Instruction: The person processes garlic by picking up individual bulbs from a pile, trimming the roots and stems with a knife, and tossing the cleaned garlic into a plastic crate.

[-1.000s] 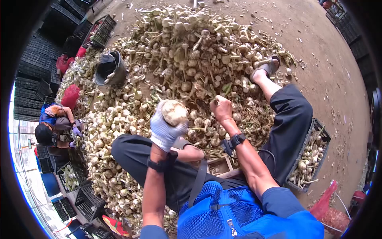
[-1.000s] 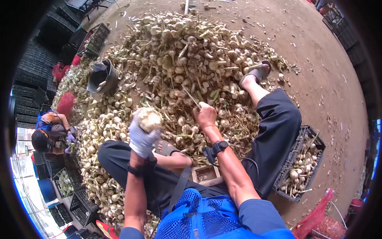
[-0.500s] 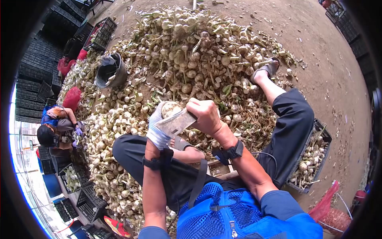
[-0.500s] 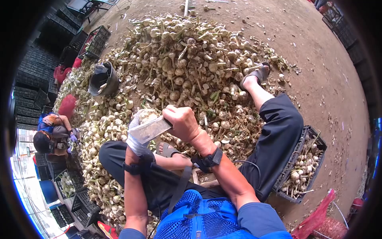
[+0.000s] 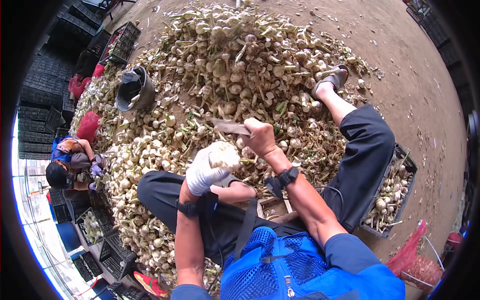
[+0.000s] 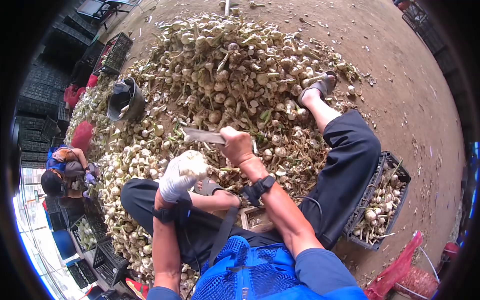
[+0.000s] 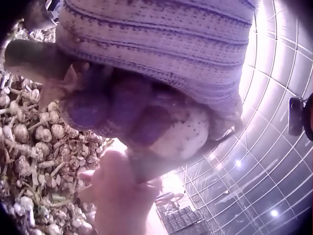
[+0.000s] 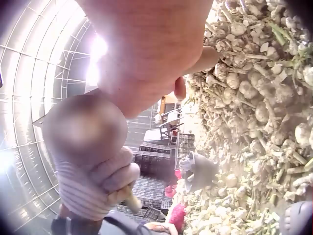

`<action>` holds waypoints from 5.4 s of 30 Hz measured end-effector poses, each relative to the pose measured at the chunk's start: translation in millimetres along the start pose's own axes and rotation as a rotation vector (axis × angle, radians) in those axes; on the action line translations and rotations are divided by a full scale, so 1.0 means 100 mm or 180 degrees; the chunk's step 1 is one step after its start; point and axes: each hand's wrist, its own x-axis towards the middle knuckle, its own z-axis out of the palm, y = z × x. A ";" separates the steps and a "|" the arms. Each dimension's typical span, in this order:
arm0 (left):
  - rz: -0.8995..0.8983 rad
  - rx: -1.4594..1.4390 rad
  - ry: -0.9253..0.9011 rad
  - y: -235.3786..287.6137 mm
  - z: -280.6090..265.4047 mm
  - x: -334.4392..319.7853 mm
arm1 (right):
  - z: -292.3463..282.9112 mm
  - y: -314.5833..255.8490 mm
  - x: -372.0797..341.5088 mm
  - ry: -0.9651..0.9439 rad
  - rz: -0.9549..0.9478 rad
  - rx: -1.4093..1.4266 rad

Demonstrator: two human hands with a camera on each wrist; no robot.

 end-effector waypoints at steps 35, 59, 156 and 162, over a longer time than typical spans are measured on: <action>0.0148 -0.1538 0.2369 -0.27 -0.17 -0.05 | -0.05 -0.86 0.14 0.0435 0.0371 0.1588; 0.1202 -0.3676 0.1850 0.09 -0.79 -0.63 | 1.37 0.61 -0.85 -0.2256 0.1074 -0.1531; 0.1081 0.0595 0.1978 -0.06 -0.09 0.10 | -0.29 -0.84 0.23 -0.0702 0.2677 0.5684; 0.0476 0.0705 0.2073 -0.18 -0.10 0.07 | -0.44 -0.85 0.27 -0.0490 0.1798 0.4018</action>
